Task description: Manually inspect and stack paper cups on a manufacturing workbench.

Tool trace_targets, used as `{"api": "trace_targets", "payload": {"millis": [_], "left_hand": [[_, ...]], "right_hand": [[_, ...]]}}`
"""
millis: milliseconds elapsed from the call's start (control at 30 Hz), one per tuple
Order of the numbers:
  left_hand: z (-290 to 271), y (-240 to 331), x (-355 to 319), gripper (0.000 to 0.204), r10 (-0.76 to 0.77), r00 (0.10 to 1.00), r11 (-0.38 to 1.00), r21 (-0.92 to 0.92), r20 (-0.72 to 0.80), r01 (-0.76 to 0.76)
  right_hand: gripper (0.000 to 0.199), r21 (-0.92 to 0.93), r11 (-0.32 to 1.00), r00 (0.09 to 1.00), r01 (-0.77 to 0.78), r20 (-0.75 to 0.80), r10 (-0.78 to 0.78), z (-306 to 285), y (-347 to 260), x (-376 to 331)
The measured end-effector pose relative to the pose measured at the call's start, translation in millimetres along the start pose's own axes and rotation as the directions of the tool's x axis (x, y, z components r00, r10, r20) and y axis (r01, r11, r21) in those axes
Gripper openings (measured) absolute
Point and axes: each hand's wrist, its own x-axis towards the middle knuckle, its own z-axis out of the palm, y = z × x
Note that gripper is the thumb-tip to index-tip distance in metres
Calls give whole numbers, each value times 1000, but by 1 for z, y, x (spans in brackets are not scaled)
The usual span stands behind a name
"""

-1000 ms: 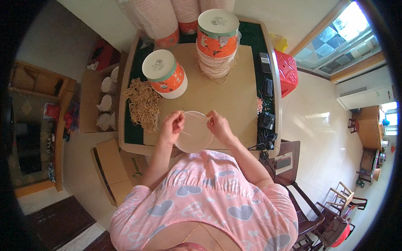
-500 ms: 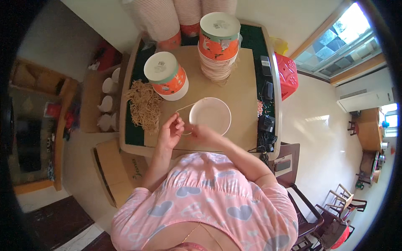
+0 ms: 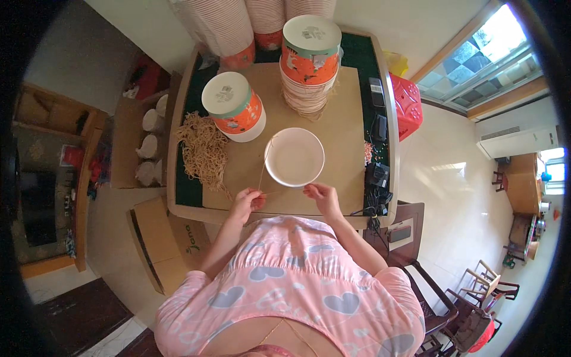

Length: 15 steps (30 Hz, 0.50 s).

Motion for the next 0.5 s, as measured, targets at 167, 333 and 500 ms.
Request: {"api": "trace_targets", "payload": {"millis": [167, 333, 500], "left_hand": [[8, -1, 37, 18, 606, 794, 677, 550, -39, -489], [64, 74, 51, 44, 852, 505, 231, 763, 141, -603], [71, 83, 90, 39, 907, 377, 62, 822, 190, -565]], "right_hand": [[16, -85, 990, 993, 116, 11, -115, -4, -17, -2], [15, -371, 884, 952, 285, 220, -215, 10, -50, -7], [18, -423, 832, 926, 360, 270, -264, 26, -83, 6]]}}
